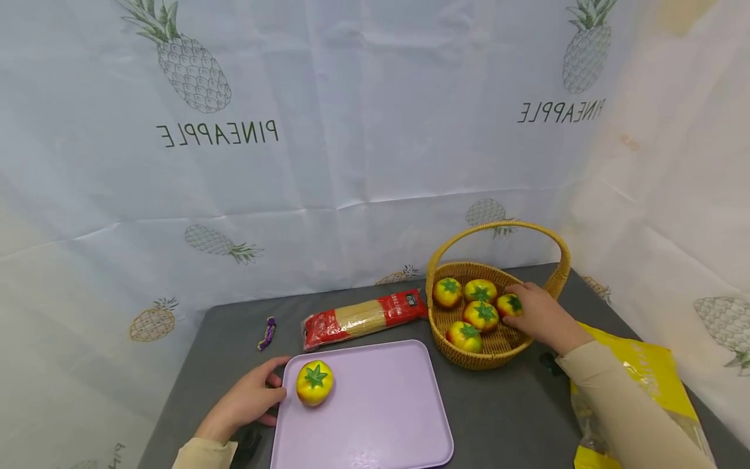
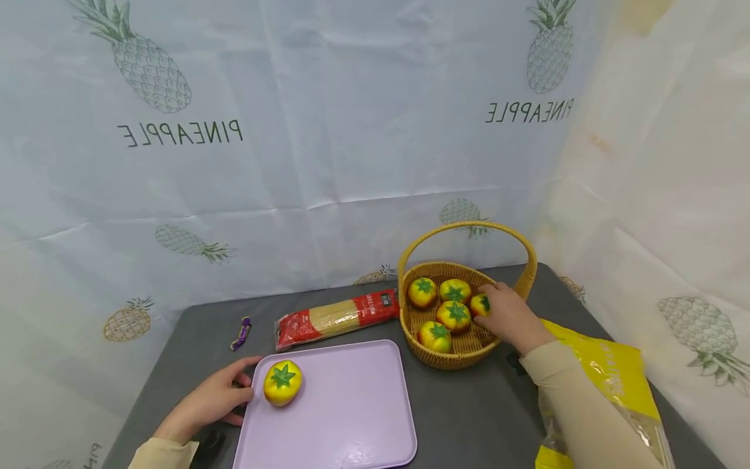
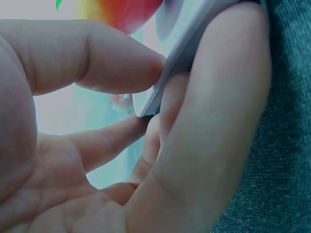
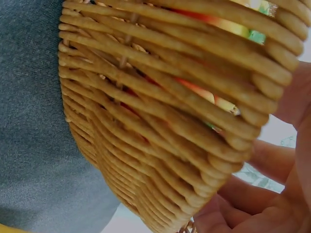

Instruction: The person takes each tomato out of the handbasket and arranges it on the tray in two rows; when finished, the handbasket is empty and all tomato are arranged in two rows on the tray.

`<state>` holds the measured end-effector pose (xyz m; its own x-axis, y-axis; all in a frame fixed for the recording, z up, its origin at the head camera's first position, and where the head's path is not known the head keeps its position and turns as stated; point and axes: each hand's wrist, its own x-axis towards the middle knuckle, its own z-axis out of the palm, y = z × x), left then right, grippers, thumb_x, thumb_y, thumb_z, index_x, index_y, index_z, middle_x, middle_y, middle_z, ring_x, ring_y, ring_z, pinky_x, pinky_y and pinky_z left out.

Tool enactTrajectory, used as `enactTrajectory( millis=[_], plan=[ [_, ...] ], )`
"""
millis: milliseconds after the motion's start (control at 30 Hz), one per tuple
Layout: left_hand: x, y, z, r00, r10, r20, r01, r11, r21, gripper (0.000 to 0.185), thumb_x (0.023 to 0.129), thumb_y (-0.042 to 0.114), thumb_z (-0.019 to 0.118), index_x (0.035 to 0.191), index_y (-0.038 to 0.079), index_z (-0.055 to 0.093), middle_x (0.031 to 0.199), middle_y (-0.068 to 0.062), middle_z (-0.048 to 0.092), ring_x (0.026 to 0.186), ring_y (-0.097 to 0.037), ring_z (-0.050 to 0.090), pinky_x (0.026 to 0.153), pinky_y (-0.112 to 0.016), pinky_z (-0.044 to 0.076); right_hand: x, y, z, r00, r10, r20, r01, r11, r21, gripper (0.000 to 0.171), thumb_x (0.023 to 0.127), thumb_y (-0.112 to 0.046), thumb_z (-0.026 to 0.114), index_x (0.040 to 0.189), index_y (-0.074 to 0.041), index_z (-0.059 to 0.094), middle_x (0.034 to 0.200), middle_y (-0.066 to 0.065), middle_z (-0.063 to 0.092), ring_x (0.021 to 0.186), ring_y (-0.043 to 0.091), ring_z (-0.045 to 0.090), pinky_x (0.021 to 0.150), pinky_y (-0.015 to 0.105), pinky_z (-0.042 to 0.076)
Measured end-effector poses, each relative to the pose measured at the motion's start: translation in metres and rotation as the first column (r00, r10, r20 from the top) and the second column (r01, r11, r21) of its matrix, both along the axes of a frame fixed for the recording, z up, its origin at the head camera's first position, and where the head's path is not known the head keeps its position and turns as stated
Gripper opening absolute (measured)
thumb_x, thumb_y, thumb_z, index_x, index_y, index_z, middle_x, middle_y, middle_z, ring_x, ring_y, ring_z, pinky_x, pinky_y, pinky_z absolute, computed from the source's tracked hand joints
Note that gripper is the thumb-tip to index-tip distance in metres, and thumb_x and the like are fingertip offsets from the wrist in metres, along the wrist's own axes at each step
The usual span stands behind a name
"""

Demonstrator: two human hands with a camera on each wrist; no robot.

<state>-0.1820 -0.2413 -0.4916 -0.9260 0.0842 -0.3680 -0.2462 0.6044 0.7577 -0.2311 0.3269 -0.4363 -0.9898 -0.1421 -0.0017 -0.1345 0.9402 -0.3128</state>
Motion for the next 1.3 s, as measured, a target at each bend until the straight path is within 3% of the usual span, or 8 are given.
enactTrajectory(
  millis=[633, 967, 1300],
  plan=[
    [0.001, 0.004, 0.003, 1.000, 0.017, 0.015, -0.016, 1.000, -0.022, 0.070, 0.091, 0.008, 0.075, 0.157, 0.010, 0.052, 0.108, -0.014, 0.058, 0.082, -0.024, 0.065, 0.060, -0.043, 0.067, -0.002, 0.003, -0.008, 0.999, 0.012, -0.032, -0.010, 0.999, 0.044, 0.056, 0.095, -0.011, 0.080, 0.141, 0.013, 0.060, 0.139, 0.041, 0.059, 0.126, 0.059, 0.059, 0.099, 0.068, 0.056],
    [0.000, 0.005, 0.004, 1.000, 0.022, 0.019, -0.022, 0.999, -0.029, 0.071, 0.091, 0.009, 0.075, 0.157, 0.012, 0.052, 0.108, -0.014, 0.057, 0.082, -0.024, 0.065, 0.061, -0.042, 0.068, -0.003, 0.001, -0.004, 0.999, 0.011, -0.047, -0.008, 0.999, 0.046, 0.057, 0.091, -0.009, 0.082, 0.139, 0.013, 0.061, 0.139, 0.042, 0.059, 0.126, 0.061, 0.058, 0.100, 0.070, 0.055],
    [0.000, 0.004, 0.003, 1.000, 0.022, 0.017, -0.022, 0.999, -0.027, 0.071, 0.091, 0.008, 0.075, 0.157, 0.011, 0.052, 0.108, -0.014, 0.057, 0.082, -0.025, 0.065, 0.061, -0.042, 0.068, 0.003, -0.001, 0.006, 0.997, 0.019, -0.077, -0.014, 0.998, 0.062, 0.055, 0.090, -0.011, 0.083, 0.136, 0.013, 0.063, 0.128, 0.038, 0.063, 0.113, 0.054, 0.065, 0.091, 0.064, 0.059]
  ],
)
